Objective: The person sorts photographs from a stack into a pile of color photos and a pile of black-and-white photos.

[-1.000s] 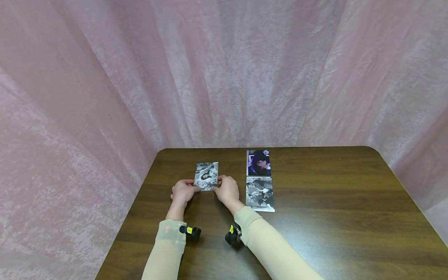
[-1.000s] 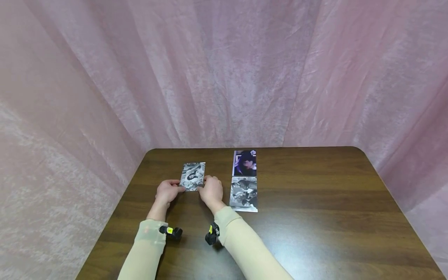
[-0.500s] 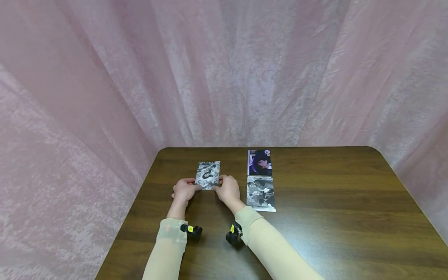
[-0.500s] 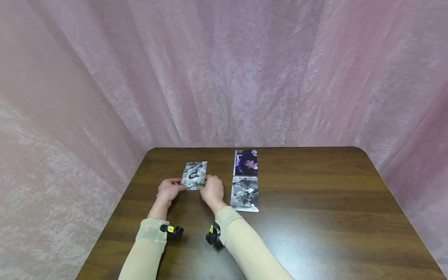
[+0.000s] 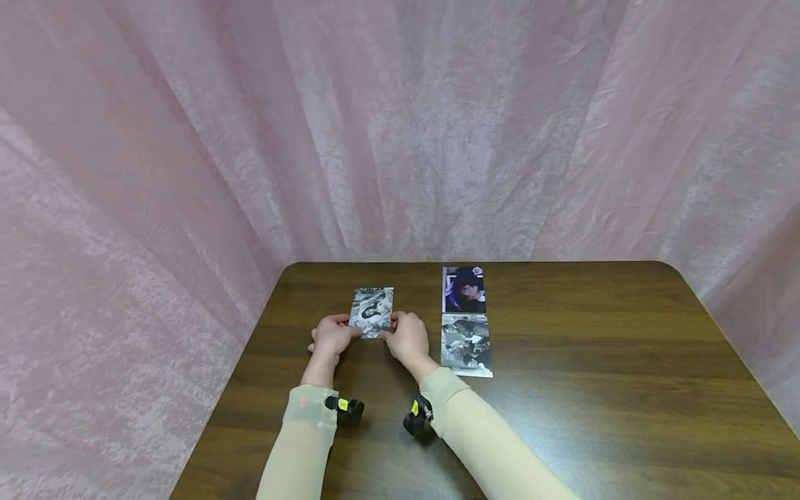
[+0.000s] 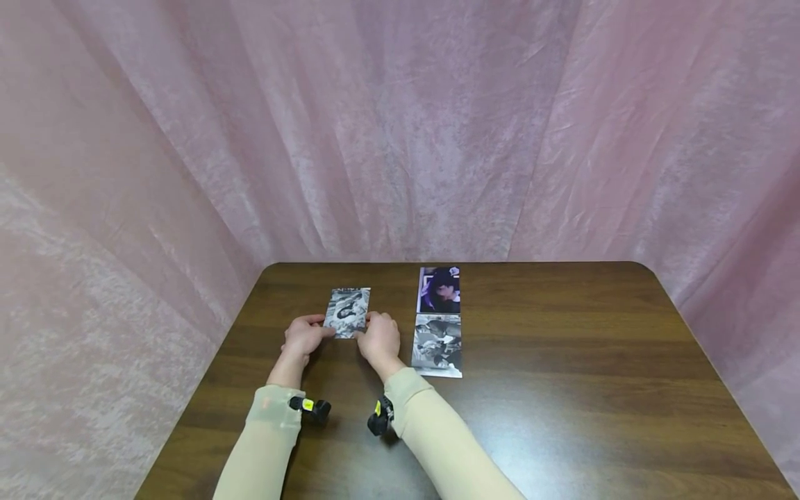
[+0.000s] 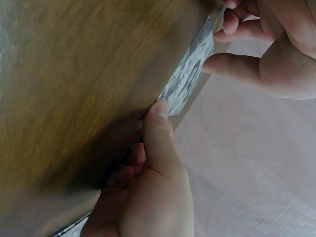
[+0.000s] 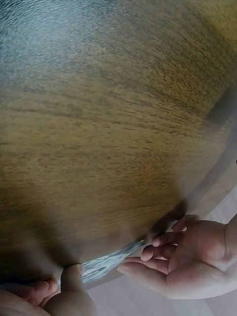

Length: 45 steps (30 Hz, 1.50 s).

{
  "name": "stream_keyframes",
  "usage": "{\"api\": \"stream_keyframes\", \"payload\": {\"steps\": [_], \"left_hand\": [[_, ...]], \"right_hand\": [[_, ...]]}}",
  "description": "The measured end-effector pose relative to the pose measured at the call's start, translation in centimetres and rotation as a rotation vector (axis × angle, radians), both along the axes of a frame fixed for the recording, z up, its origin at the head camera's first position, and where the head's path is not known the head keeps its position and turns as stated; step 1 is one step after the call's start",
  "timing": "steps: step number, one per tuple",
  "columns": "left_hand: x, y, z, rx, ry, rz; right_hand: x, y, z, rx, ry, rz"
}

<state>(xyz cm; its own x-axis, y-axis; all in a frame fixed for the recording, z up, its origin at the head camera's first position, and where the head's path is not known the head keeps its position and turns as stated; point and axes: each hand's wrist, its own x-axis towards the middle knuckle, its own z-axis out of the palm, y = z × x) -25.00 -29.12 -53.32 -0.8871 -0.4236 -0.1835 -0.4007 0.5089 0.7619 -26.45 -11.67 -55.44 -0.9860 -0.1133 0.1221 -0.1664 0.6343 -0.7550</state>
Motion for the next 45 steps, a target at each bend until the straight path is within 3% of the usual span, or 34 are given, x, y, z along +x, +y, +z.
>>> {"api": "stream_keyframes", "payload": {"steps": [32,38,45], "left_hand": [[-0.39,0.19,0.28,0.100,-0.008,0.051],[-0.25,0.05,0.40,0.154,0.011,0.050],[-0.11,0.15,0.30,0.149,0.079,0.080]], "right_hand": [[0.18,-0.05,-0.07,0.004,0.001,-0.011],[0.22,-0.03,0.00,0.003,-0.006,-0.015],[0.22,-0.04,0.05,0.003,-0.013,-0.016]]}}
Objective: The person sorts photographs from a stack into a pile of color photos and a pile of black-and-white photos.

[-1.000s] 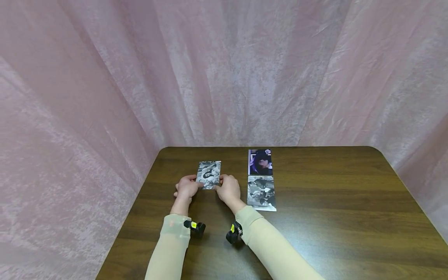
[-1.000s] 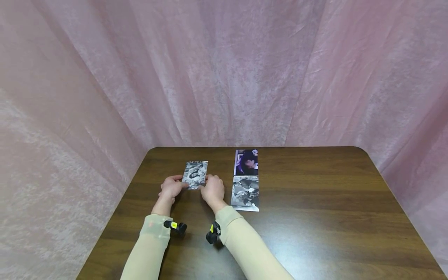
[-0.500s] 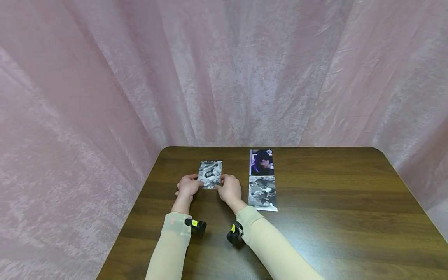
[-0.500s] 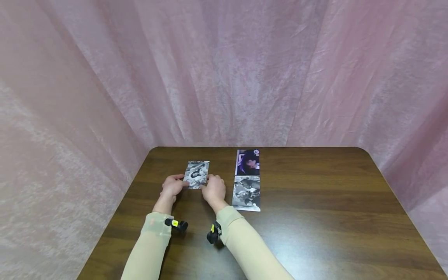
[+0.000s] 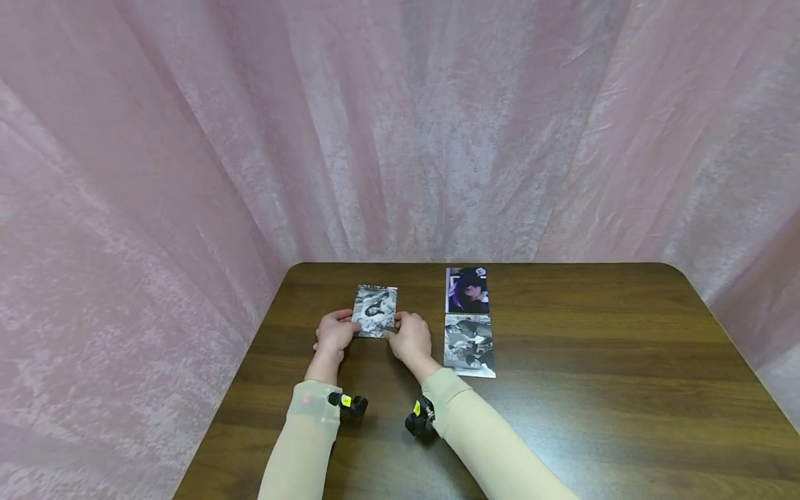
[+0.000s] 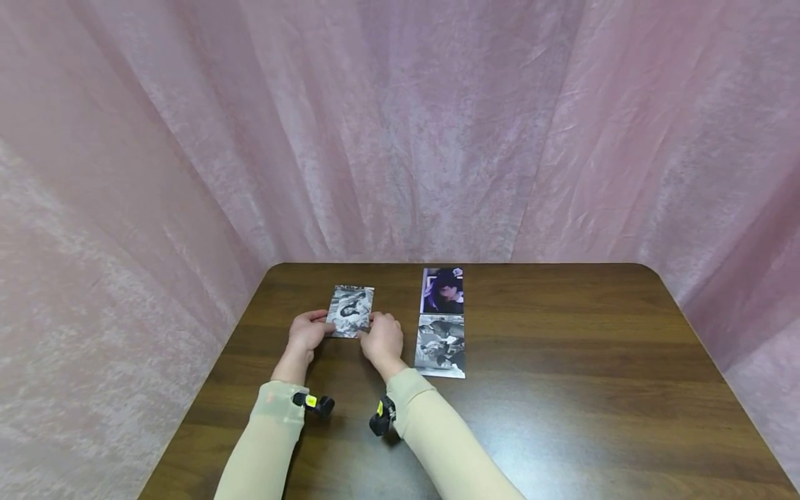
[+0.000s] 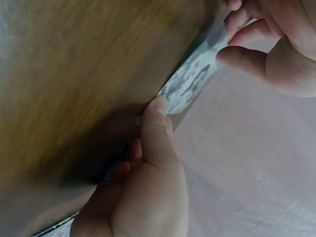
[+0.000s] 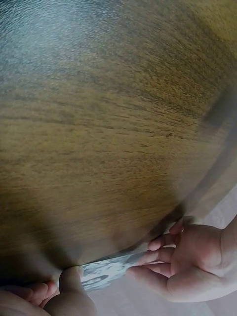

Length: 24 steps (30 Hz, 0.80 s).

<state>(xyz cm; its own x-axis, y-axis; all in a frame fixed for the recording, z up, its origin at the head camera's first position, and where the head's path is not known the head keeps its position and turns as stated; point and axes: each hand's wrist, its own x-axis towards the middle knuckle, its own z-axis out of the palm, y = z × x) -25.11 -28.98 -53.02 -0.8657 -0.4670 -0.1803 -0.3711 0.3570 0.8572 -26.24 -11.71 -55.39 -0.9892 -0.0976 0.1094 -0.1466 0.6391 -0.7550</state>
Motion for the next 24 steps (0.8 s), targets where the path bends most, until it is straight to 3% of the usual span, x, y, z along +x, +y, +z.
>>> {"api": "stream_keyframes", "payload": {"steps": [8,17,24], "left_hand": [[0.43,-0.11,-0.54,-0.023,0.068,0.004],[0.80,-0.31,-0.87,0.146,0.166,-0.009],[0.92,-0.32,-0.81,0.220,0.204,0.016]], "right_hand": [[-0.13,0.24,0.28,-0.024,-0.025,0.025],[-0.60,0.36,0.28,-0.033,-0.055,0.038],[-0.45,0.64,0.84,-0.077,-0.045,0.019]]}}
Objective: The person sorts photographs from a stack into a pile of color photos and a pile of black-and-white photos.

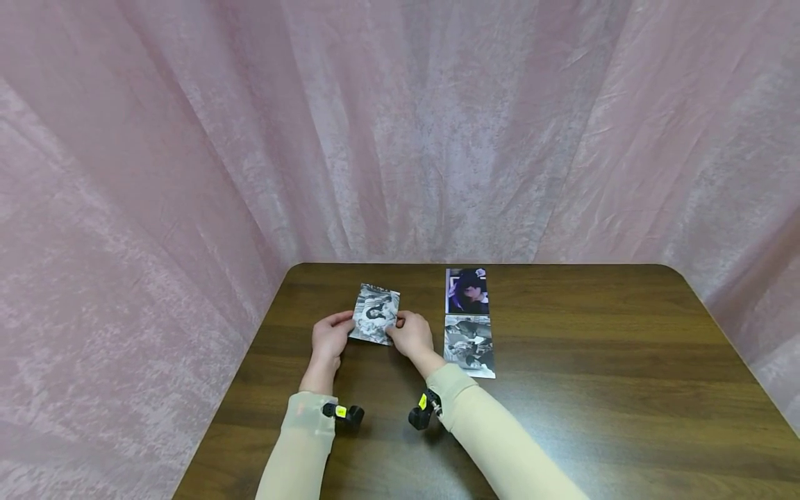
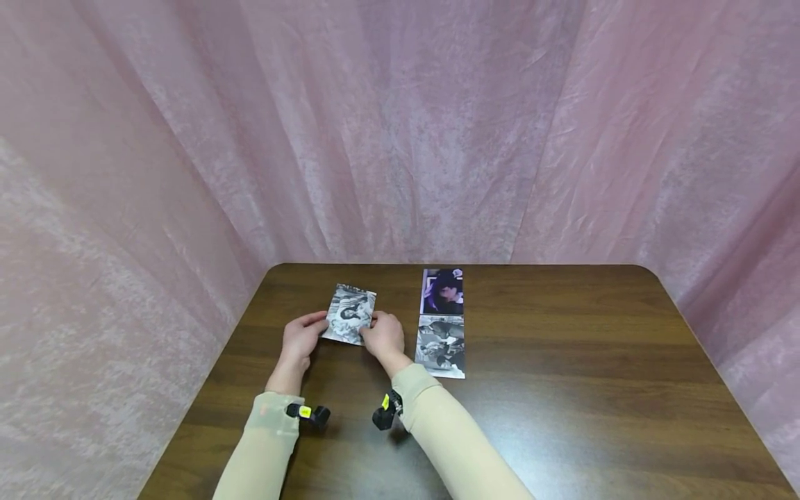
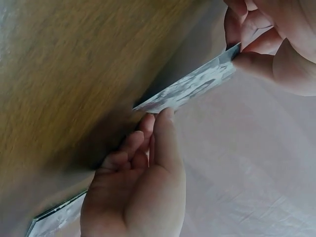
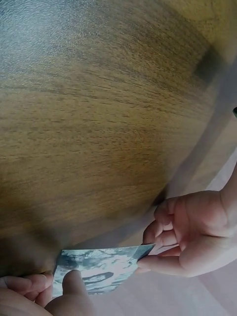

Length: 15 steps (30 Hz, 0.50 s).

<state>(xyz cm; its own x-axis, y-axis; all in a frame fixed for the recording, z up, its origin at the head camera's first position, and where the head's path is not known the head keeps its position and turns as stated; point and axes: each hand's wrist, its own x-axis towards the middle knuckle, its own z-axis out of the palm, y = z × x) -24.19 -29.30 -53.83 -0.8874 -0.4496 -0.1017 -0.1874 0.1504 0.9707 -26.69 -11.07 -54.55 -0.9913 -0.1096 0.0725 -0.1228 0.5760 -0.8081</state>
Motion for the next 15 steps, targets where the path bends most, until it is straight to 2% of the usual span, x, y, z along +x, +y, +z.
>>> {"api": "stream_keyframes", "payload": {"steps": [8,15], "left_hand": [[0.2,0.2,0.1,0.046,0.023,0.010],[0.7,0.8,0.6,-0.007,-0.001,-0.044]], "right_hand": [[-0.2,0.3,-0.2,-0.079,-0.022,-0.027],[-0.4,1.7,0.4,-0.108,0.006,-0.019]]}}
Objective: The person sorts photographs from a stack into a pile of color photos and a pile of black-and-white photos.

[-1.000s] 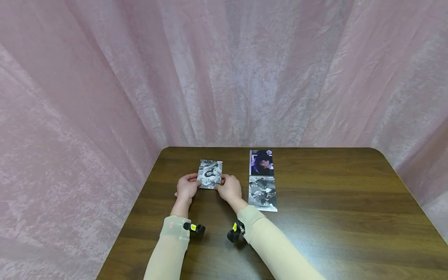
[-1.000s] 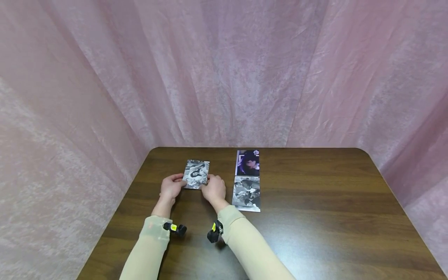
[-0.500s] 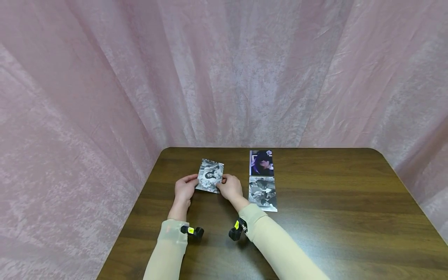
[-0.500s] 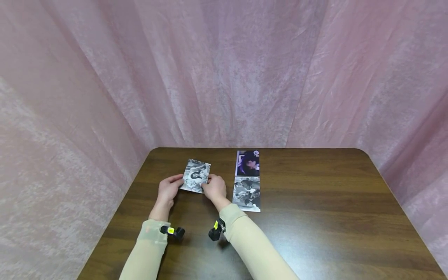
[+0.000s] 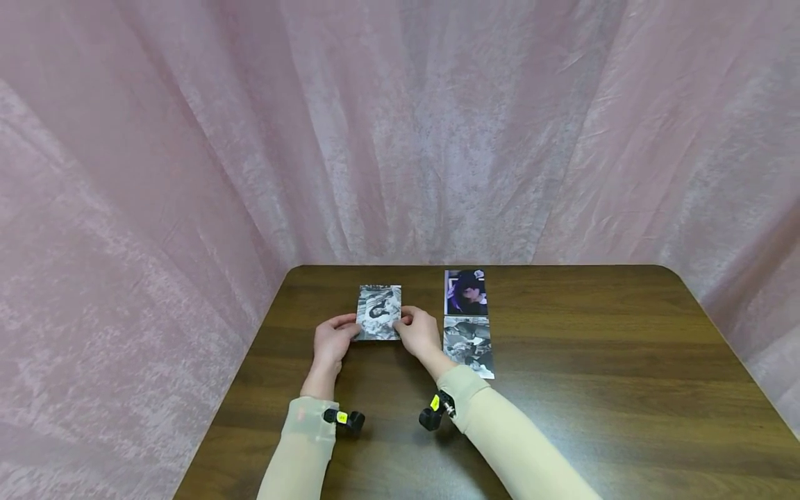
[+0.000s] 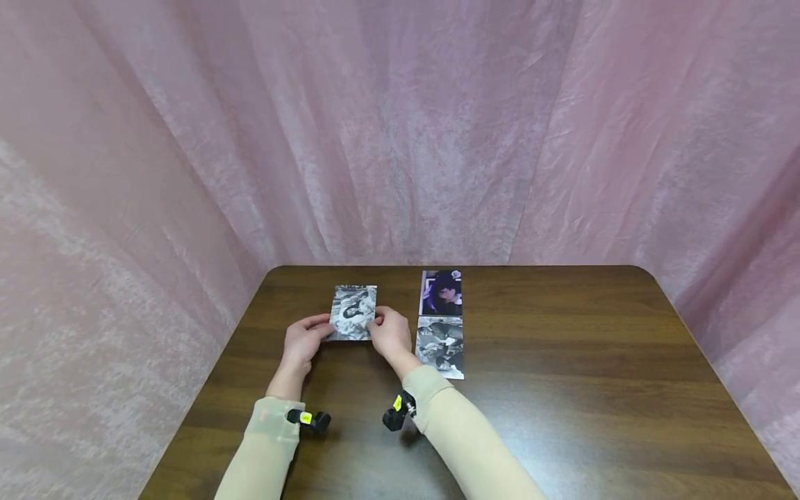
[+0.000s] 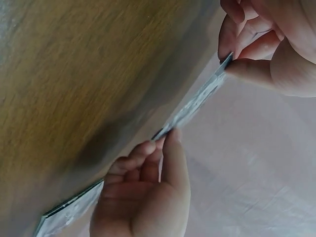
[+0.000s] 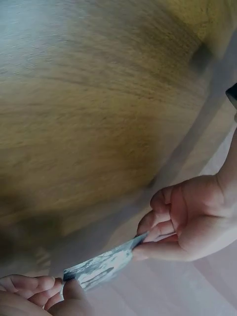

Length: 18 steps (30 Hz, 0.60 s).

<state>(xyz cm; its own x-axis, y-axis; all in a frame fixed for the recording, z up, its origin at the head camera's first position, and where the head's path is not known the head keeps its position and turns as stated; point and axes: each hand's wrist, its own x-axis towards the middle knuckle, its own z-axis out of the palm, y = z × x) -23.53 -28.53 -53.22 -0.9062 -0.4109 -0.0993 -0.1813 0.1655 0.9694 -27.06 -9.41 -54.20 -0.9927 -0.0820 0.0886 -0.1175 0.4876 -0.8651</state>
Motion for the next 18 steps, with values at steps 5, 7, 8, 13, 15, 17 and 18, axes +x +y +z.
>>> {"api": "stream_keyframes", "payload": {"steps": [5,7,8,13,15,17,18], "left_hand": [[0.3,0.8,0.2,-0.082,-0.014,-0.049],[0.5,1.3,0.2,-0.105,-0.004,-0.072],[0.5,1.6,0.2,-0.114,0.004,-0.085],[0.9,3.2,0.6,-0.139,0.038,-0.150],[1.1,3.8,0.8,-0.150,0.034,-0.169],[1.2,4.4,0.9,-0.159,0.037,-0.195],[1.3,4.7,0.9,-0.163,0.037,-0.207]], "right_hand": [[0.1,1.8,0.2,0.003,0.057,0.025],[0.3,2.8,0.4,-0.003,0.069,0.040],[0.5,3.3,0.5,-0.009,0.075,0.046],[1.0,5.9,0.8,0.002,0.087,0.064],[1.1,6.7,0.8,0.004,0.088,0.072],[1.3,7.6,0.8,-0.002,0.074,0.075],[1.4,8.0,0.8,0.000,0.068,0.074]]}}
